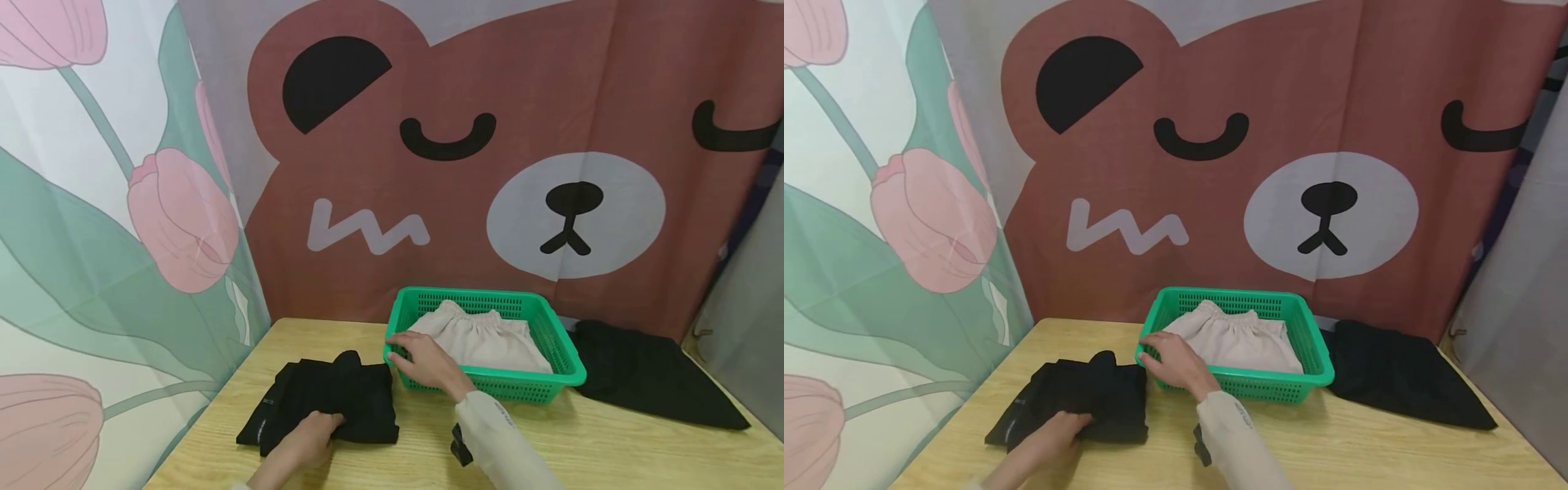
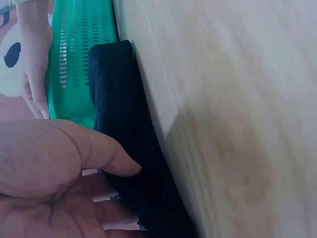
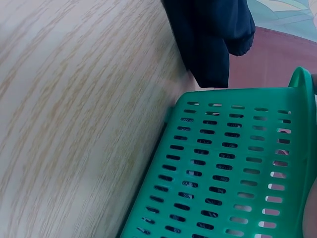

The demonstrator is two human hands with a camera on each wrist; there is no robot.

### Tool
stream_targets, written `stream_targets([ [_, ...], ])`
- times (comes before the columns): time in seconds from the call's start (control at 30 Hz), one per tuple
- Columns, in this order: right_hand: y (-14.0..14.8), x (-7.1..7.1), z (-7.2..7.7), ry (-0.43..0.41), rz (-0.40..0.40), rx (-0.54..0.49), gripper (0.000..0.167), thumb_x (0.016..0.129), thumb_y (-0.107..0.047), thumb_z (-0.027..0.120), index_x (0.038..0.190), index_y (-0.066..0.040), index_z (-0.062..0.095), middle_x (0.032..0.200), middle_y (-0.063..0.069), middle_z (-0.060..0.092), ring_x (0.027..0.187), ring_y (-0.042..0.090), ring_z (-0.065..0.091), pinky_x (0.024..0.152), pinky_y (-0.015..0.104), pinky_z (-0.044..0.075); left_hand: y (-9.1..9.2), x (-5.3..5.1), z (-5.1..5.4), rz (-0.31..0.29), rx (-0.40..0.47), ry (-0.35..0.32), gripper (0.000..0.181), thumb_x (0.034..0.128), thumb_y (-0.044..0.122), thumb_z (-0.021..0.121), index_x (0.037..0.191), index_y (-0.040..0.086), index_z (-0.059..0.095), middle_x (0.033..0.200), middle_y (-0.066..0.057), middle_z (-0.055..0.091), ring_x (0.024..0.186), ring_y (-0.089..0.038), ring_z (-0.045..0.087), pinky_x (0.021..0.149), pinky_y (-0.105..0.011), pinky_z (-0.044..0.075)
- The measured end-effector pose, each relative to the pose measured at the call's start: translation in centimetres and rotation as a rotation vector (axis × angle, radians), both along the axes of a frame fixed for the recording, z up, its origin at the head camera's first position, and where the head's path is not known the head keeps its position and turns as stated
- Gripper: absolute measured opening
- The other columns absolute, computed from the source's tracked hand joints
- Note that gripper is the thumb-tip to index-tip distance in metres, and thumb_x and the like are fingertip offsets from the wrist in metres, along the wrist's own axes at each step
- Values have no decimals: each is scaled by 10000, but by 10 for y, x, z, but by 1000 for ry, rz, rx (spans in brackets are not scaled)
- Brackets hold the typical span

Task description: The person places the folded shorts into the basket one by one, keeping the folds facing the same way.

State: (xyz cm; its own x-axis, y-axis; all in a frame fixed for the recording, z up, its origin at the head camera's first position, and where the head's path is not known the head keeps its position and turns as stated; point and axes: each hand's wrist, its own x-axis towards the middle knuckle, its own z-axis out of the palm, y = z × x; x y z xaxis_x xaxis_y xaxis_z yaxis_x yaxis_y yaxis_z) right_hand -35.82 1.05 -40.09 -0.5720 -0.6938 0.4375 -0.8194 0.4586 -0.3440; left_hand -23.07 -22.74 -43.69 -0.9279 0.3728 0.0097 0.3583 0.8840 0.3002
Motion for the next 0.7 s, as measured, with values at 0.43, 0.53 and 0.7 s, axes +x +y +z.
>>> stream_targets([
  [0.43, 0, 2, -2, -20, -17, 5, 373, 1008, -275, 526, 1336, -106, 580, 1298, 55, 586, 1218, 219, 519, 988, 397, 416, 6, 15, -2, -39, 4, 11, 258, 792, -121, 631, 1035, -42, 668, 965, -136, 676, 908, -257, 652, 760, -365, 531],
  [0.53, 0, 2, -1, -16, -18, 8, 370, 1008, -272, 526, 1333, -104, 581, 1296, 58, 588, 1215, 223, 521, 989, 399, 415, 6, 17, -2, -44, 8, 28, 252, 790, -124, 628, 1024, -41, 672, 950, -133, 678, 891, -247, 654, 748, -355, 531],
  [0.7, 0, 3, 0, -17, -19, 6, 372, 1006, -271, 530, 1334, -103, 579, 1294, 61, 589, 1211, 230, 525, 985, 406, 417, 8, 21, -2, -43, 18, 19, 248, 799, -121, 623, 1029, -40, 674, 953, -127, 680, 892, -228, 654, 746, -346, 531],
])
